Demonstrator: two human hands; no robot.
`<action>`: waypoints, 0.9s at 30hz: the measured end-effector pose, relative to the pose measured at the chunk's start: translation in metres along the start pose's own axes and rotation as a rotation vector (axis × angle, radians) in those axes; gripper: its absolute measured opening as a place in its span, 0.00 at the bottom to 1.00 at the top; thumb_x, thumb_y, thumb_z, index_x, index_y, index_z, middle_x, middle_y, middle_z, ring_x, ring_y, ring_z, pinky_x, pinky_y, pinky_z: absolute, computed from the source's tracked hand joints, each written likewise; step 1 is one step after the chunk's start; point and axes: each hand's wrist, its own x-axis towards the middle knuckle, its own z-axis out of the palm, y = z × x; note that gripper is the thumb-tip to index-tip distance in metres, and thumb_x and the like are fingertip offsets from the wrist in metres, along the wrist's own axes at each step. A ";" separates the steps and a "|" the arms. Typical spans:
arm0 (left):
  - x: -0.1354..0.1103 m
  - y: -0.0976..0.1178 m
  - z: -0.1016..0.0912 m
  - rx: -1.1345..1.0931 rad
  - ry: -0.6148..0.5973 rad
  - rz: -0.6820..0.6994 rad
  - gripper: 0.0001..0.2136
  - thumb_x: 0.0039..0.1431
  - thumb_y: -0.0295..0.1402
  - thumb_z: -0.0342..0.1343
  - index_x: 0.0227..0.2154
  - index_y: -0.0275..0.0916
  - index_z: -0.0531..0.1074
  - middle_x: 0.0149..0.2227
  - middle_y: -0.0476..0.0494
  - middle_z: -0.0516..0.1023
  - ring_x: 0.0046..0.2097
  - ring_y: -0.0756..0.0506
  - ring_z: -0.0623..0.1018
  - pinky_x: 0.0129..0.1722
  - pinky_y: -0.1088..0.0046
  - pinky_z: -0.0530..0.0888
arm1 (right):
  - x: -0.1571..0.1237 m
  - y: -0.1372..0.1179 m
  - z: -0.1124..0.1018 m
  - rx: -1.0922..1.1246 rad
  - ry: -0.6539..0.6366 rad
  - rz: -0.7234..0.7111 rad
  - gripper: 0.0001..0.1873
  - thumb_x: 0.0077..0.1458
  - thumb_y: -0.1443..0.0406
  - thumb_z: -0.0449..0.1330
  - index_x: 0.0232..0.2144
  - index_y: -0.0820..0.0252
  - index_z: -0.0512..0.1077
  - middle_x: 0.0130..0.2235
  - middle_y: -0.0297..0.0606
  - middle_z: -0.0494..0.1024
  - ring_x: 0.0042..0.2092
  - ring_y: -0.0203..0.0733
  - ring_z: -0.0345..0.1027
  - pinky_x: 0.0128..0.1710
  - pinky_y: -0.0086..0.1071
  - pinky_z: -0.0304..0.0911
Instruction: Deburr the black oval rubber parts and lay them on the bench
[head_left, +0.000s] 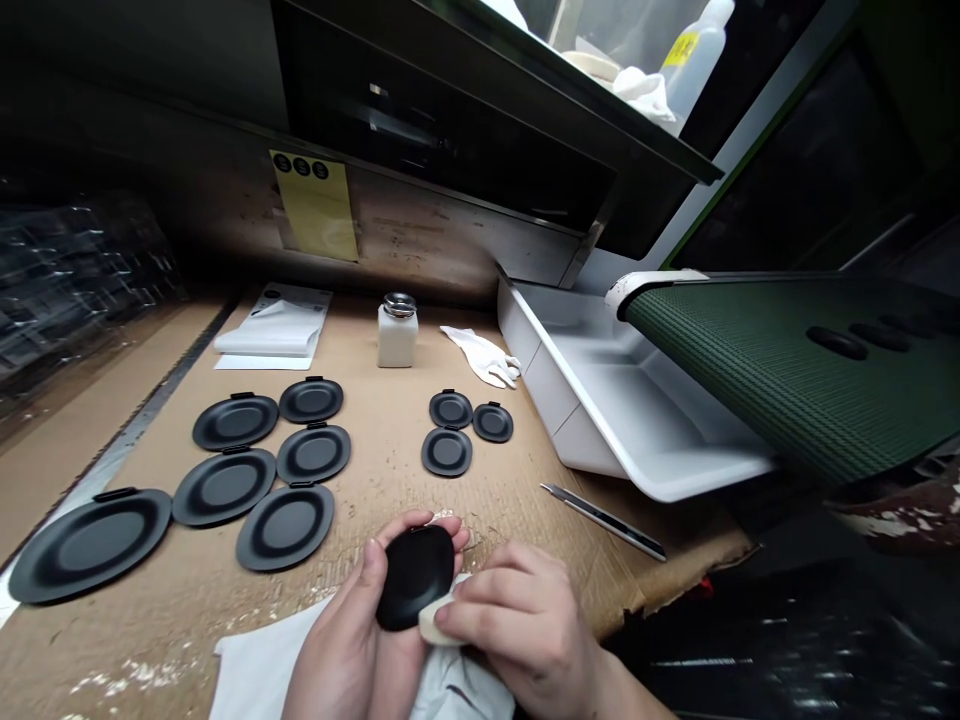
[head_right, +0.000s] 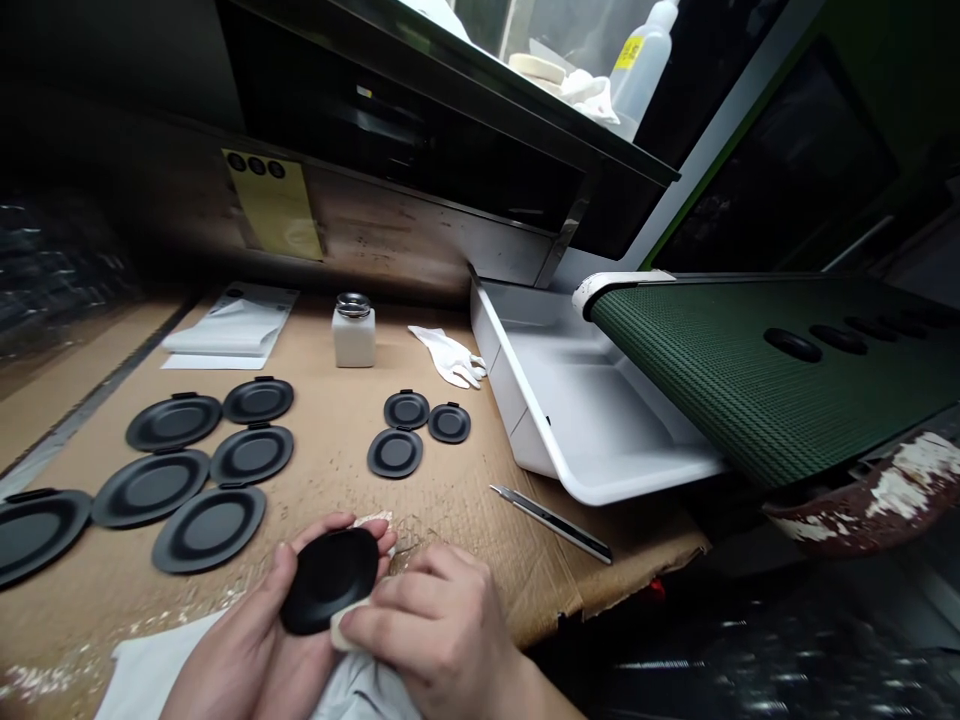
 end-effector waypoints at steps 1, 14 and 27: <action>0.000 0.000 0.000 0.015 0.013 -0.014 0.15 0.57 0.39 0.49 0.42 0.36 0.72 0.45 0.33 0.76 0.50 0.39 0.73 0.49 0.66 0.69 | 0.003 -0.004 0.005 -0.007 0.015 -0.014 0.11 0.60 0.65 0.50 0.36 0.57 0.73 0.31 0.32 0.78 0.31 0.35 0.62 0.30 0.30 0.60; 0.000 -0.002 -0.001 -0.004 -0.028 -0.035 0.16 0.58 0.41 0.47 0.40 0.35 0.73 0.43 0.36 0.76 0.49 0.41 0.72 0.52 0.65 0.66 | 0.009 -0.007 -0.006 -0.035 -0.072 0.038 0.10 0.57 0.69 0.51 0.36 0.55 0.73 0.31 0.31 0.77 0.31 0.35 0.63 0.32 0.30 0.61; -0.004 0.000 0.005 -0.014 0.027 -0.007 0.21 0.58 0.46 0.44 0.37 0.36 0.74 0.41 0.40 0.77 0.49 0.42 0.71 0.56 0.64 0.60 | 0.023 -0.020 0.016 -0.051 -0.068 0.102 0.12 0.56 0.69 0.51 0.40 0.56 0.71 0.31 0.34 0.76 0.32 0.38 0.62 0.34 0.31 0.61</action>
